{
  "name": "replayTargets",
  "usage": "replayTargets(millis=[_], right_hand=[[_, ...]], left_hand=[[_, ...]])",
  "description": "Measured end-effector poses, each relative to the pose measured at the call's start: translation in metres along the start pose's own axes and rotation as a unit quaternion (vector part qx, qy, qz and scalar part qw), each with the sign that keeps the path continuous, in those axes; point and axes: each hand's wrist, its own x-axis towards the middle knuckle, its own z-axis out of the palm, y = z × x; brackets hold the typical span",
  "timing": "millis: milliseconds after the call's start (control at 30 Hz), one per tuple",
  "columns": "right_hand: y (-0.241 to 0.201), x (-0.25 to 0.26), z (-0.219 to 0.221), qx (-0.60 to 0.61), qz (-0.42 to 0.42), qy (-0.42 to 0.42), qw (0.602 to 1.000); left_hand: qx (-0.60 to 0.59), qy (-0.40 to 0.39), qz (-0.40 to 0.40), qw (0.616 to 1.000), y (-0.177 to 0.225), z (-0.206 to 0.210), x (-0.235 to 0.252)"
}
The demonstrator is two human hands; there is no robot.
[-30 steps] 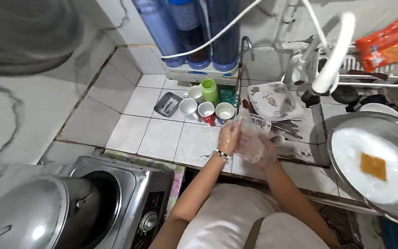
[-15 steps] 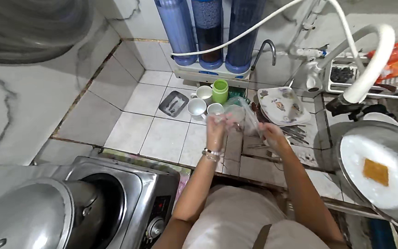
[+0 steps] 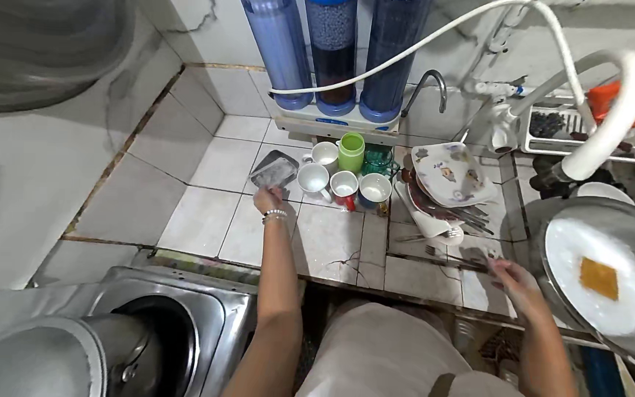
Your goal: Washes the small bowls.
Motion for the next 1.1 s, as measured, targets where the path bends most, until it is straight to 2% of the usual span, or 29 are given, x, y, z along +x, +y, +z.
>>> replayTargets(millis=[100, 200, 300, 367, 433, 500, 567, 633, 733, 767, 833, 900, 933, 967, 1033, 1067, 1100], right_hand=[[-0.004, -0.006, -0.001, 0.012, 0.005, 0.006, 1.000], [-0.010, -0.013, -0.006, 0.012, 0.007, 0.023, 1.000], [-0.009, -0.020, -0.014, 0.002, 0.025, 0.033, 0.999], [-0.006, -0.022, -0.022, -0.001, 0.030, 0.032, 0.999], [0.002, -0.020, -0.030, -0.005, 0.003, 0.041, 0.999], [-0.001, -0.019, -0.036, -0.004, -0.044, 0.086, 0.995], [-0.008, -0.016, -0.042, -0.043, -0.081, 0.156, 0.983], [-0.012, -0.010, -0.052, -0.130, -0.069, 0.171, 0.974], [-0.001, 0.005, -0.067, -0.271, 0.024, 0.090, 0.958], [0.001, 0.010, -0.068, -0.314, 0.064, 0.066, 0.945], [-0.004, 0.016, -0.068, -0.374, 0.137, 0.040, 0.916], [-0.009, 0.020, -0.071, -0.397, 0.173, 0.023, 0.901], [-0.011, 0.020, -0.072, -0.401, 0.184, 0.019, 0.897], [-0.011, 0.019, -0.075, -0.397, 0.197, 0.018, 0.896], [-0.006, 0.017, -0.085, -0.371, 0.228, 0.021, 0.900], [-0.001, 0.014, -0.091, -0.357, 0.240, 0.023, 0.903], [0.004, 0.010, -0.098, -0.351, 0.248, 0.019, 0.903]], left_hand=[[0.055, 0.001, 0.030, 0.998, -0.013, 0.000, 0.011], [0.152, 0.001, 0.045, 0.987, 0.002, -0.006, -0.002], [0.247, -0.051, 0.037, 0.967, 0.000, -0.018, -0.001], [0.264, -0.082, 0.027, 0.961, -0.003, -0.018, 0.002], [0.251, -0.087, 0.012, 0.964, -0.003, -0.015, 0.004], [0.267, -0.084, 0.011, 0.960, -0.002, -0.014, 0.007], [0.367, -0.038, 0.050, 0.928, 0.005, -0.015, -0.002], [0.430, -0.011, 0.093, 0.898, 0.018, -0.020, -0.020], [0.474, -0.003, 0.205, 0.856, 0.032, -0.019, -0.063], [0.455, -0.007, 0.228, 0.860, 0.034, -0.013, -0.087], [0.402, -0.064, 0.237, 0.882, 0.030, 0.002, -0.133], [0.368, -0.189, 0.195, 0.889, 0.013, 0.016, -0.172], [0.367, -0.260, 0.157, 0.879, 0.002, 0.026, -0.191], [0.379, -0.335, 0.115, 0.855, -0.011, 0.036, -0.209], [0.437, -0.456, 0.054, 0.773, -0.034, 0.057, -0.242], [0.462, -0.491, 0.046, 0.737, -0.047, 0.067, -0.255], [0.471, -0.510, 0.043, 0.719, -0.061, 0.076, -0.267]])
